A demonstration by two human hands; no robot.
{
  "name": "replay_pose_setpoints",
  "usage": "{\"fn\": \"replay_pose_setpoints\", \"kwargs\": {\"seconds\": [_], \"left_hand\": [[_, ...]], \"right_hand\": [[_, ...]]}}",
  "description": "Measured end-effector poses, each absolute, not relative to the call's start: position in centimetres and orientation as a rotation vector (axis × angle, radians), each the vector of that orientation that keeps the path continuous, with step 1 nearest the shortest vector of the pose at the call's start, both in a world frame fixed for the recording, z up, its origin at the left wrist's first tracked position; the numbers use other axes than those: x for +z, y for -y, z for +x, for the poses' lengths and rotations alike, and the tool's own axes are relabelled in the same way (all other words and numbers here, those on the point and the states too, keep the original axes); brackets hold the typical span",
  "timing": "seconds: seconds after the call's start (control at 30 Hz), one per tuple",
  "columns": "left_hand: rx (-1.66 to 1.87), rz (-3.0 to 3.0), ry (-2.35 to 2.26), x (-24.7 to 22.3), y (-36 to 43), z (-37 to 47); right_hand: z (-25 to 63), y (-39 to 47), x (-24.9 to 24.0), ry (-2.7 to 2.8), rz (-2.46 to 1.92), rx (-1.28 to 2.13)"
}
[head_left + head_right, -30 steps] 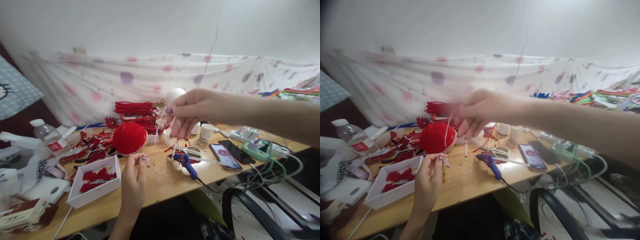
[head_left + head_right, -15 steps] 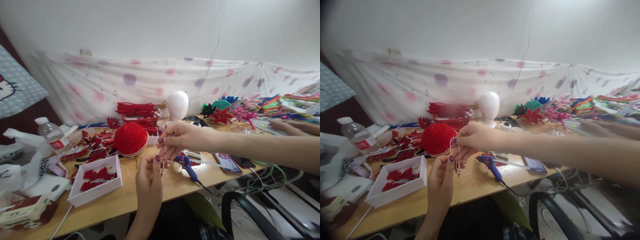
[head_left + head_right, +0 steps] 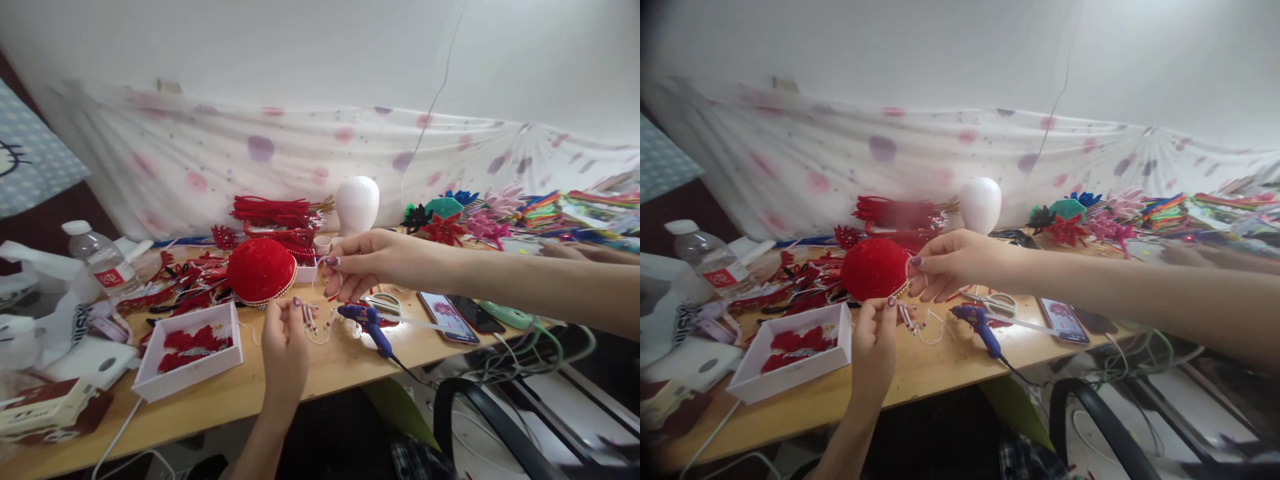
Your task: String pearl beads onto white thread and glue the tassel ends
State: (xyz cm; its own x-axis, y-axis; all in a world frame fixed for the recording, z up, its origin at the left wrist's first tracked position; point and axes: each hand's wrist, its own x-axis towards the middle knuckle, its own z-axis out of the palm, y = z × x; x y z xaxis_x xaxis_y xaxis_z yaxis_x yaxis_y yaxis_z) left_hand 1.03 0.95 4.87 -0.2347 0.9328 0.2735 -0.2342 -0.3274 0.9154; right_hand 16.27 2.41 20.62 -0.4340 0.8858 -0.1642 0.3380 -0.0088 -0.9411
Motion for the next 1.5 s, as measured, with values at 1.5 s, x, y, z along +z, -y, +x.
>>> {"fn": "replay_pose_setpoints", "kwargs": {"seconds": [1.5], "left_hand": [[1.454, 0.815, -0.993, -1.1, -0.3, -1.2]], "right_hand": [[11.8, -2.3, 6.7, 1.297, -0.992, 1.533]]}}
